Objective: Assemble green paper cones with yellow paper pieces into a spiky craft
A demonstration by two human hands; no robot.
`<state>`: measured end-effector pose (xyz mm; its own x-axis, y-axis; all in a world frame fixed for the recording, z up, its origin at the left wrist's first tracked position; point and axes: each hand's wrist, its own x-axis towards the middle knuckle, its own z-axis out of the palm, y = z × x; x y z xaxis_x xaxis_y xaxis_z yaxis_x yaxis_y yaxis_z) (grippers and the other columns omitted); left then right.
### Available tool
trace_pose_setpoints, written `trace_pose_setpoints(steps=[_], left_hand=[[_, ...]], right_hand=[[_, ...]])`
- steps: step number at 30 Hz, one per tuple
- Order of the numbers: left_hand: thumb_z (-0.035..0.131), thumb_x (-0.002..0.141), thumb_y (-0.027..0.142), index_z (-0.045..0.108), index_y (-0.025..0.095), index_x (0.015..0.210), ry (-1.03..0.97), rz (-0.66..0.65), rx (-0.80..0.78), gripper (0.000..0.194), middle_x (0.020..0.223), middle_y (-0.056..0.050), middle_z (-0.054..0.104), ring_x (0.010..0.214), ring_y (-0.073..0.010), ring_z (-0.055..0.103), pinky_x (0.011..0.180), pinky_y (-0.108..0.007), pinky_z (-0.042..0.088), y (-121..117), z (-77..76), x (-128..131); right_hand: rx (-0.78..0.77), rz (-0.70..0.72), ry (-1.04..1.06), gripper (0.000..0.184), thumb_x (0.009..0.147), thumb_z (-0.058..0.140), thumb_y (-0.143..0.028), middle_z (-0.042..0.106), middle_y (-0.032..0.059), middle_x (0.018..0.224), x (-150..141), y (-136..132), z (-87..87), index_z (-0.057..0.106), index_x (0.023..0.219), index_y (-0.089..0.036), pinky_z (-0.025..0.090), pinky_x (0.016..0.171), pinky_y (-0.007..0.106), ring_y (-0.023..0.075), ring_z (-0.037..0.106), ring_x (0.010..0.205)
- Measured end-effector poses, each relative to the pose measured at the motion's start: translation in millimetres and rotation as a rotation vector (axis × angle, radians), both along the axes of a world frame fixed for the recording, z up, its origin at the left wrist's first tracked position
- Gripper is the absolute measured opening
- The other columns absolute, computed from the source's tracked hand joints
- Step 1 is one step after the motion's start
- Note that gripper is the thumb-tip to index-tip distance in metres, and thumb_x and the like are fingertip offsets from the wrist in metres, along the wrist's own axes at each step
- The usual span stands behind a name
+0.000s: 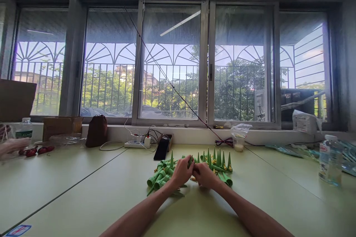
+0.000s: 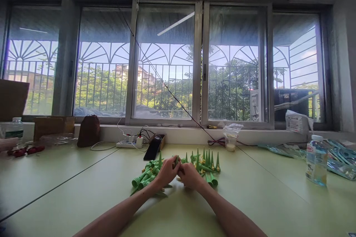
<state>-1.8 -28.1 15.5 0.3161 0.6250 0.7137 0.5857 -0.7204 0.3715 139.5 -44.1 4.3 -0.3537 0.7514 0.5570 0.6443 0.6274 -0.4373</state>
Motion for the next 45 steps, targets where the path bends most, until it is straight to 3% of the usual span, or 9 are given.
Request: trace_pose_setpoints(steps=[15, 20, 25, 29, 35, 45], left_hand=[[0.051, 0.081, 0.024, 0.058, 0.018, 0.078, -0.143, 0.020, -0.115, 0.010, 0.069, 0.000, 0.063, 0.063, -0.0132, 0.056, 0.061, -0.022, 0.037, 1, 5.9, 4], [0.051, 0.083, 0.030, 0.058, 0.017, 0.072, -0.207, 0.003, -0.092, 0.019, 0.063, 0.001, 0.060, 0.058, -0.0118, 0.053, 0.057, -0.021, 0.035, 4, 5.7, 5], [0.054, 0.081, 0.034, 0.061, 0.016, 0.073, -0.243, -0.035, -0.090, 0.021, 0.063, 0.000, 0.060, 0.057, -0.0120, 0.054, 0.056, -0.021, 0.036, 6, 6.8, 3], [0.055, 0.080, 0.033, 0.066, 0.016, 0.081, -0.224, -0.061, -0.114, 0.021, 0.070, -0.002, 0.066, 0.060, -0.0133, 0.056, 0.059, -0.022, 0.039, 6, 9.1, 2], [0.052, 0.083, 0.032, 0.065, 0.016, 0.079, -0.152, 0.004, -0.080, 0.021, 0.072, -0.002, 0.067, 0.051, -0.0102, 0.049, 0.056, -0.022, 0.034, 5, 12.3, 1], [0.051, 0.082, 0.030, 0.063, 0.016, 0.077, -0.246, -0.127, -0.154, 0.019, 0.074, -0.004, 0.067, 0.070, -0.0158, 0.060, 0.066, -0.024, 0.044, 18, 4.8, 1]], right_hand=[[0.075, -0.035, 0.053, 0.020, 0.081, 0.050, -0.012, 0.057, -0.0007, 0.054, 2, 7, -5.2, 0.060, 0.064, -0.013, 0.026, 0.050, 0.019, 0.0077, 0.042, 0.051], [0.045, -0.054, 0.095, 0.014, 0.084, 0.052, -0.017, 0.059, -0.0002, 0.059, 4, 6, -3.7, 0.057, 0.072, -0.014, 0.028, 0.051, 0.019, 0.0083, 0.046, 0.052], [-0.002, -0.031, 0.151, 0.029, 0.093, 0.040, -0.025, 0.056, -0.0009, 0.052, 4, 5, -4.1, 0.051, 0.067, -0.017, 0.032, 0.048, 0.019, 0.0091, 0.049, 0.044], [-0.021, -0.027, 0.196, 0.031, 0.093, 0.040, -0.027, 0.054, -0.0019, 0.048, 4, 6, -3.1, 0.050, 0.066, -0.018, 0.033, 0.047, 0.018, 0.0094, 0.051, 0.041], [-0.018, -0.076, 0.238, 0.034, 0.093, 0.042, -0.034, 0.056, -0.0014, 0.049, 4, 3, 1.8, 0.051, 0.064, -0.018, 0.033, 0.046, 0.019, 0.0095, 0.051, 0.039], [0.035, -0.119, 0.230, 0.035, 0.088, 0.050, -0.036, 0.055, -0.0010, 0.047, 4, 6, 0.1, 0.049, 0.058, -0.017, 0.029, 0.048, 0.020, 0.0093, 0.047, 0.043]])
